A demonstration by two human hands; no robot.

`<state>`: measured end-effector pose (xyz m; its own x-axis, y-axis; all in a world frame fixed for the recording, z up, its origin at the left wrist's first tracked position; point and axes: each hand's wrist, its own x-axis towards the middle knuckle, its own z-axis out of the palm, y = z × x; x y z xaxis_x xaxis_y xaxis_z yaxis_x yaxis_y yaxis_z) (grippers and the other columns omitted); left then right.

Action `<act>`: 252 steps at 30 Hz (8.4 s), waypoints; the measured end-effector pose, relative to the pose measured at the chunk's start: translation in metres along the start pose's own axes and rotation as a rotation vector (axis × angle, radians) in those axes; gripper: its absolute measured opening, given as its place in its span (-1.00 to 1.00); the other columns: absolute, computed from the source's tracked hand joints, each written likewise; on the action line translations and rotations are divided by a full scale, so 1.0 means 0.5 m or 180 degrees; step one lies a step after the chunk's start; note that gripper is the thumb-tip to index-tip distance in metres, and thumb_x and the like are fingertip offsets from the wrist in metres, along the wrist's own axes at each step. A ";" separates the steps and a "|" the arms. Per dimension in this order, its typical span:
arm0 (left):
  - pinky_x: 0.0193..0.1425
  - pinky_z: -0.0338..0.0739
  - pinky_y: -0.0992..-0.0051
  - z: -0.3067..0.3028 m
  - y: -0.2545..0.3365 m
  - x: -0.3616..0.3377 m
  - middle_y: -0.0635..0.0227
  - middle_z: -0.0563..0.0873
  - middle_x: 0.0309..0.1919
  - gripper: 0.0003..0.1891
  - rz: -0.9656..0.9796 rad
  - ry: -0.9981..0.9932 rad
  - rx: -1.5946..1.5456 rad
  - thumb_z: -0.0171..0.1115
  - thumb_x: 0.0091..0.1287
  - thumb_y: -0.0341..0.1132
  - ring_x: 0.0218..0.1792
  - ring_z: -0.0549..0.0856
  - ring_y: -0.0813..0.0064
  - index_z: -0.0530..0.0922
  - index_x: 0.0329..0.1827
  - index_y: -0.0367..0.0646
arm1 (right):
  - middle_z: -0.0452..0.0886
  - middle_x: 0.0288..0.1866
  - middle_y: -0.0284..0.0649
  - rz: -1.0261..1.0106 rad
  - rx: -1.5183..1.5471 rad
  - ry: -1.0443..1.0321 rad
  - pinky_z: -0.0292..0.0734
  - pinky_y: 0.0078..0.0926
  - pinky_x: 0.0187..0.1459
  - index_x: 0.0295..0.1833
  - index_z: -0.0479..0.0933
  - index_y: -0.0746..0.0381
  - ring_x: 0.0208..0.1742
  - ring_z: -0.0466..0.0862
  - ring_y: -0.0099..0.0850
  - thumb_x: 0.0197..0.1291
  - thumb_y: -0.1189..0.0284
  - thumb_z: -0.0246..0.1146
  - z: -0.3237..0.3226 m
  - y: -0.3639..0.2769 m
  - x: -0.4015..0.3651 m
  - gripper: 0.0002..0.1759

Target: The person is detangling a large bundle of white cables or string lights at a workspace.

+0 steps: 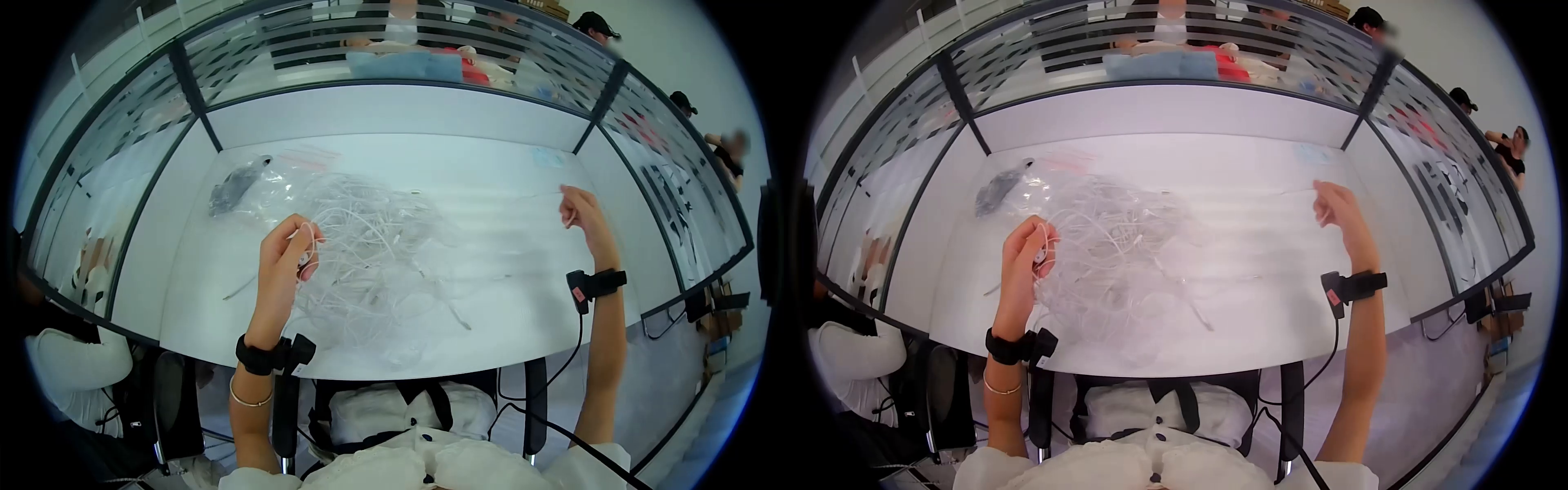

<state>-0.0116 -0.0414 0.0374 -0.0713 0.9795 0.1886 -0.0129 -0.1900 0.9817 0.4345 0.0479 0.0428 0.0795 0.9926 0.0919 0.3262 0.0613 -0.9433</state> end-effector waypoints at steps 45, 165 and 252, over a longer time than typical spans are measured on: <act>-0.48 0.38 0.69 -0.030 -0.021 -0.066 0.22 0.71 -0.27 -0.77 0.0508 0.0378 -0.0041 -0.01 0.48 -0.28 -0.50 0.66 0.57 0.51 -0.26 -0.24 | 0.62 -0.39 -0.28 -0.1575 -0.0906 -0.1112 0.32 -0.60 -0.42 -0.19 0.58 0.31 -0.50 0.40 -0.54 0.35 0.44 0.15 0.279 -0.168 -0.149 -0.84; 0.13 0.46 0.46 0.144 0.075 -0.003 0.26 0.66 -0.04 -0.61 0.1212 -0.1303 0.1140 0.17 0.21 -0.48 -0.03 0.64 0.44 0.50 0.14 -0.21 | 0.21 -0.55 -0.55 -0.2633 -0.0159 0.0340 -0.04 -0.70 -0.48 -0.15 0.59 0.27 -0.51 0.11 -0.74 0.41 0.27 0.10 0.125 -0.330 0.010 -0.71; 0.27 0.31 0.46 0.161 0.030 0.113 0.32 0.61 0.10 -0.59 0.0403 -0.1665 0.0672 0.09 0.36 -0.14 0.15 0.53 0.48 0.53 0.16 -0.19 | 0.24 -0.59 -0.57 -0.1732 -0.1152 -0.0314 -0.01 -0.73 -0.57 -0.02 0.62 0.25 -0.59 0.16 -0.77 0.41 0.25 0.10 -0.022 -0.382 0.066 -0.69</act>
<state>0.0646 0.0164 0.0649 0.4438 0.8634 0.2401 0.1668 -0.3428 0.9245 0.3852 0.0679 0.2298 -0.2673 0.8360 0.4792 0.5929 0.5347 -0.6021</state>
